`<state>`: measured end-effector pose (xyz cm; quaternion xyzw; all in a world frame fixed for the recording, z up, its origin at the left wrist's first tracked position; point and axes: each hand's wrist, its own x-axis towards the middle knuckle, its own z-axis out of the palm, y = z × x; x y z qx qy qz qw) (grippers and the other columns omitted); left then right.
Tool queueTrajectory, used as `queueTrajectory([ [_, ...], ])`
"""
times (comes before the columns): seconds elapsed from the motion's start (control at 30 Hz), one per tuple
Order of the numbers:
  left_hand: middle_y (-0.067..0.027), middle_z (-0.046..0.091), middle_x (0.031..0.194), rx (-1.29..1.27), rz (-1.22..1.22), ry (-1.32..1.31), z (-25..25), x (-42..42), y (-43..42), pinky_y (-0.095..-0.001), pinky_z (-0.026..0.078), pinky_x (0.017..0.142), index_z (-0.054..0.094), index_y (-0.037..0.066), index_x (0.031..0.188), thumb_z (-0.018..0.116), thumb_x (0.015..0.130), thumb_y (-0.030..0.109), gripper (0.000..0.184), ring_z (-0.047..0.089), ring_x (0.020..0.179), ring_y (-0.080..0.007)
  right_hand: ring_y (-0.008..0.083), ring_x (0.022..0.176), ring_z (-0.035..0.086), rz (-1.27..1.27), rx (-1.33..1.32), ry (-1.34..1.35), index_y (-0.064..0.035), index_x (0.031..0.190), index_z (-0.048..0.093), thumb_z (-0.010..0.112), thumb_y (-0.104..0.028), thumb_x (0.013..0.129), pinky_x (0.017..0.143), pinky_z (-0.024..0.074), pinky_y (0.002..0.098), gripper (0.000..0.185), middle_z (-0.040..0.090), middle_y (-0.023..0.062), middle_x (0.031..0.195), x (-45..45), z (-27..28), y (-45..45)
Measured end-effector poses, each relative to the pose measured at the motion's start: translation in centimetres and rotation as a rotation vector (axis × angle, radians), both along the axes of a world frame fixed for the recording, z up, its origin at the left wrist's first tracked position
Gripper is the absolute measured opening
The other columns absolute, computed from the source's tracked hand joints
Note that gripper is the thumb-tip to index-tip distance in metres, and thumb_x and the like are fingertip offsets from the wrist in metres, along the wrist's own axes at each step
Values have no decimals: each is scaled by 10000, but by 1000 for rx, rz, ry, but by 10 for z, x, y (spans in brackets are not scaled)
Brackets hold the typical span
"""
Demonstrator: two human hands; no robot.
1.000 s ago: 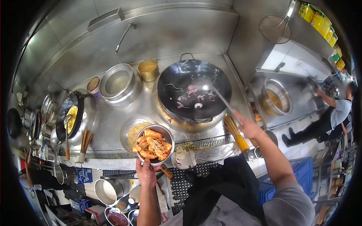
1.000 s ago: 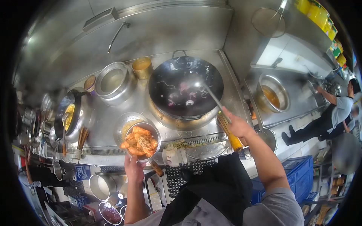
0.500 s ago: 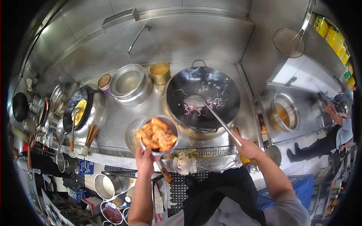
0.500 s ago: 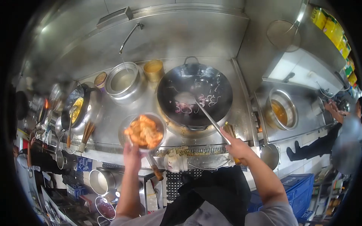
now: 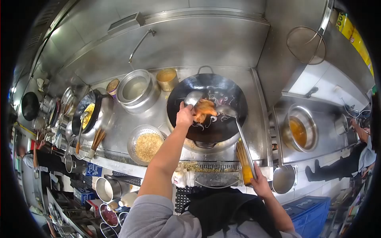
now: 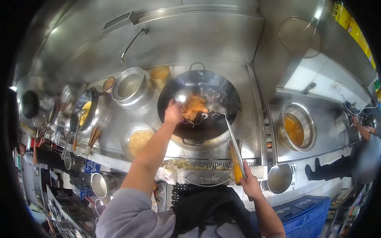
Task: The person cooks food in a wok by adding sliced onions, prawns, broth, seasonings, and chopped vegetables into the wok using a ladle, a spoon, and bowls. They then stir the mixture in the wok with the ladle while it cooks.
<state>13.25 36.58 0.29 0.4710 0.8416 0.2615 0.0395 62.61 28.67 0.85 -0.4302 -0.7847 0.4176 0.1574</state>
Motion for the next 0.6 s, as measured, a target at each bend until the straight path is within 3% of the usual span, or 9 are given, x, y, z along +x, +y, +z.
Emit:
queueTrajectory([
  [0.13,-325,527,1373,196,7,97,-2,-39,43,-493,529,964,640,77,1039,656,829,62,211,593,1181,-468,504,822,668,-42,-150,-261,-213,1625,171,567,-68,877,762,513,531,859,677,320,844,18,31,21],
  [0.23,-284,592,1278,437,40,105,76,-17,27,-503,542,895,625,52,958,640,818,12,147,621,1081,-480,506,831,666,15,-76,-238,-190,1618,180,577,-64,875,774,510,541,852,676,328,863,25,40,48],
  [0.37,-275,600,1258,368,-42,186,56,14,0,-492,545,878,631,65,948,645,818,21,138,627,1072,-464,500,968,649,99,21,-123,-121,1574,290,594,-47,891,841,508,519,752,659,319,1129,13,26,90],
  [0.4,-281,598,1258,305,-41,132,46,30,-14,-490,539,893,635,73,951,652,818,29,141,617,1102,-460,466,985,662,86,-86,-189,-103,1560,320,606,-55,902,854,517,482,720,632,286,1250,8,23,99],
  [0.47,-307,597,1247,267,-21,35,31,33,-49,-503,519,908,607,57,912,674,823,61,112,595,1169,-454,417,950,676,111,-117,-150,-92,1559,323,615,-57,901,861,524,452,720,625,270,1277,-3,29,102],
  [0.5,-291,628,1175,211,74,-39,30,30,-72,-474,519,884,555,21,866,695,821,86,160,605,1125,-449,393,932,684,136,-133,-132,-87,1558,325,619,-57,901,865,527,437,720,622,261,1291,-10,29,102],
  [0.53,-269,647,1114,242,184,-180,29,33,-100,-454,522,849,536,16,852,705,821,86,186,632,1044,-429,275,798,664,170,-151,-108,-104,1573,278,613,-33,904,781,552,376,751,635,219,1241,-8,12,103],
  [0.57,-247,665,1053,282,298,-319,32,40,-130,-434,525,814,517,10,839,716,820,87,214,660,962,-410,241,771,649,208,-283,16,-115,1576,253,606,-22,906,740,550,354,763,631,197,1202,-3,-1,105],
  [0.6,-161,692,898,207,488,-509,67,62,-161,-367,547,718,522,17,836,718,866,76,207,684,755,-283,208,743,634,246,-424,130,-127,1580,228,598,-12,909,699,547,332,775,627,176,1164,2,-13,108],
])
